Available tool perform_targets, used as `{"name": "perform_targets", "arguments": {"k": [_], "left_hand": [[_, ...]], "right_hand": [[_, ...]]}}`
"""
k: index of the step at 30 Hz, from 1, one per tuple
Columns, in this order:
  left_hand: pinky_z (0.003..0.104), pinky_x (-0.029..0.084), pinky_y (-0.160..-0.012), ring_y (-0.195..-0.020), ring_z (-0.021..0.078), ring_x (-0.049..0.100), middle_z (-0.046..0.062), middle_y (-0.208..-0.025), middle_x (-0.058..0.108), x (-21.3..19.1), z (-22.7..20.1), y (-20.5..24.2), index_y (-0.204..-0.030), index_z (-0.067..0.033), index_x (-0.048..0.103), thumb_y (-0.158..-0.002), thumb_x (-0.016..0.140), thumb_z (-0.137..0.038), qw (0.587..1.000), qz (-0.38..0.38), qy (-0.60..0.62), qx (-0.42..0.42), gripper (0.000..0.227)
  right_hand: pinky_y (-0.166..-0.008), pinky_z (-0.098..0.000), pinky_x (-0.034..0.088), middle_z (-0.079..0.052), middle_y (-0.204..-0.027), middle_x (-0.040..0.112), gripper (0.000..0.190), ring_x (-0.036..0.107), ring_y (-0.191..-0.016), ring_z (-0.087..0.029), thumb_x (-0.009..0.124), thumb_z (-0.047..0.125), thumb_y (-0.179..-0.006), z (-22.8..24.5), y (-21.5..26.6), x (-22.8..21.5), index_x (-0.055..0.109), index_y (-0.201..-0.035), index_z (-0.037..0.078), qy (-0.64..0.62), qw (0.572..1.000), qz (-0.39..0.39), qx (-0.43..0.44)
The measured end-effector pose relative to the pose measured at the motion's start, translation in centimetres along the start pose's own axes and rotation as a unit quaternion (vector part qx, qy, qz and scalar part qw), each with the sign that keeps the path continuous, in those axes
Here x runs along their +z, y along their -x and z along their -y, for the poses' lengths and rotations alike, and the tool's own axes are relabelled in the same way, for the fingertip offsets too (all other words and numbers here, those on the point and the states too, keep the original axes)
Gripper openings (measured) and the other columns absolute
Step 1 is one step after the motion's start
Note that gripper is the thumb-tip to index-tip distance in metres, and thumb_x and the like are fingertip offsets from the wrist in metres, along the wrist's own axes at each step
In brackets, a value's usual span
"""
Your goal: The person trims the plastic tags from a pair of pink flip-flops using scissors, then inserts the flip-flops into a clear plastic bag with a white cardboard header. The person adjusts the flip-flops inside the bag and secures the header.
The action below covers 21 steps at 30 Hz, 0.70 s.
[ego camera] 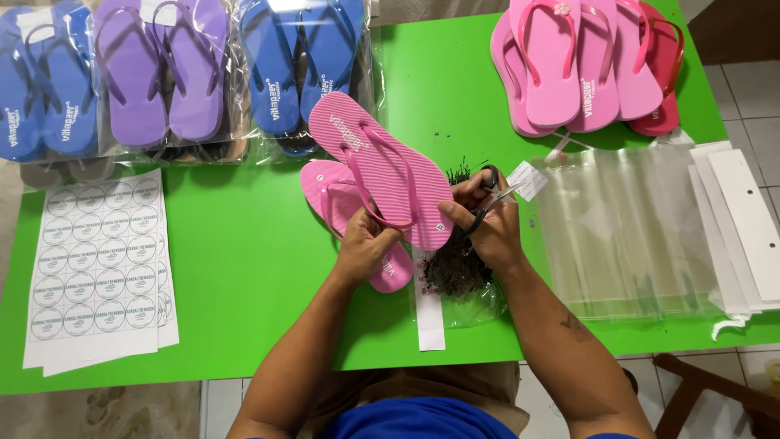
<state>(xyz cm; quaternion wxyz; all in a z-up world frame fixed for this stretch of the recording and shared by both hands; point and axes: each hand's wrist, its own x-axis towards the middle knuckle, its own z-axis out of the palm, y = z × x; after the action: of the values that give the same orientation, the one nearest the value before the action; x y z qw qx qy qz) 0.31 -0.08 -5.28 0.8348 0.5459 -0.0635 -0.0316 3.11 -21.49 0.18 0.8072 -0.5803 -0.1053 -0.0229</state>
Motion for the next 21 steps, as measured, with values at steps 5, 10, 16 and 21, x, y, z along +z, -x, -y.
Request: {"name": "perform_targets", "arguments": {"k": [5, 10, 16, 21], "left_hand": [[0.034, 0.058, -0.087, -0.097, 0.0137, 0.067, 0.01, -0.105, 0.071, 1.0, -1.0, -0.3, -0.119, -0.0014, 0.06, -0.088, 0.07, 0.01, 1.0, -0.002, 0.003, -0.004, 0.034], [0.036, 0.061, -0.084, -0.095, 0.0187, 0.07, 0.015, -0.103, 0.072, 0.0, 0.1, -0.1, -0.117, 0.0011, 0.059, -0.087, 0.073, 0.011, 0.999, -0.018, 0.029, -0.014, 0.035], [0.041, 0.063, -0.085, -0.102, 0.0268, 0.072, 0.019, -0.108, 0.072, -1.1, 1.0, -0.3, -0.122, 0.0018, 0.059, -0.074, 0.08, 0.016, 0.996, 0.023, 0.085, -0.018, 0.054], [0.042, 0.063, -0.078, -0.093, 0.0265, 0.074, 0.017, -0.101, 0.07, 0.1, -0.8, -0.2, -0.121, 0.0021, 0.058, -0.078, 0.079, 0.009, 0.994, 0.018, 0.109, -0.005, 0.048]], "right_hand": [[-0.064, -0.0239, 0.057, -0.014, -0.092, 0.072, 0.046, 0.069, -0.075, -0.013, 0.086, 0.005, -0.085, -0.1, 0.0, -0.3, 0.044, -0.103, 0.008, -0.001, 1.0, 0.003, 0.004], [-0.064, -0.0235, 0.058, -0.015, -0.093, 0.073, 0.044, 0.07, -0.075, -0.012, 0.085, 0.005, -0.086, 0.9, -0.1, 0.1, 0.044, -0.103, 0.007, -0.003, 1.0, 0.006, 0.013], [-0.067, -0.0236, 0.057, -0.017, -0.096, 0.075, 0.038, 0.072, -0.079, -0.014, 0.079, 0.002, -0.089, -2.2, -0.6, -2.3, 0.044, -0.103, 0.007, -0.038, 0.999, -0.009, 0.011], [-0.065, -0.0257, 0.058, -0.02, -0.092, 0.074, 0.035, 0.072, -0.077, -0.017, 0.076, -0.002, -0.092, -3.5, -0.5, -3.2, 0.044, -0.104, 0.007, -0.085, 0.996, -0.016, -0.004]]}}
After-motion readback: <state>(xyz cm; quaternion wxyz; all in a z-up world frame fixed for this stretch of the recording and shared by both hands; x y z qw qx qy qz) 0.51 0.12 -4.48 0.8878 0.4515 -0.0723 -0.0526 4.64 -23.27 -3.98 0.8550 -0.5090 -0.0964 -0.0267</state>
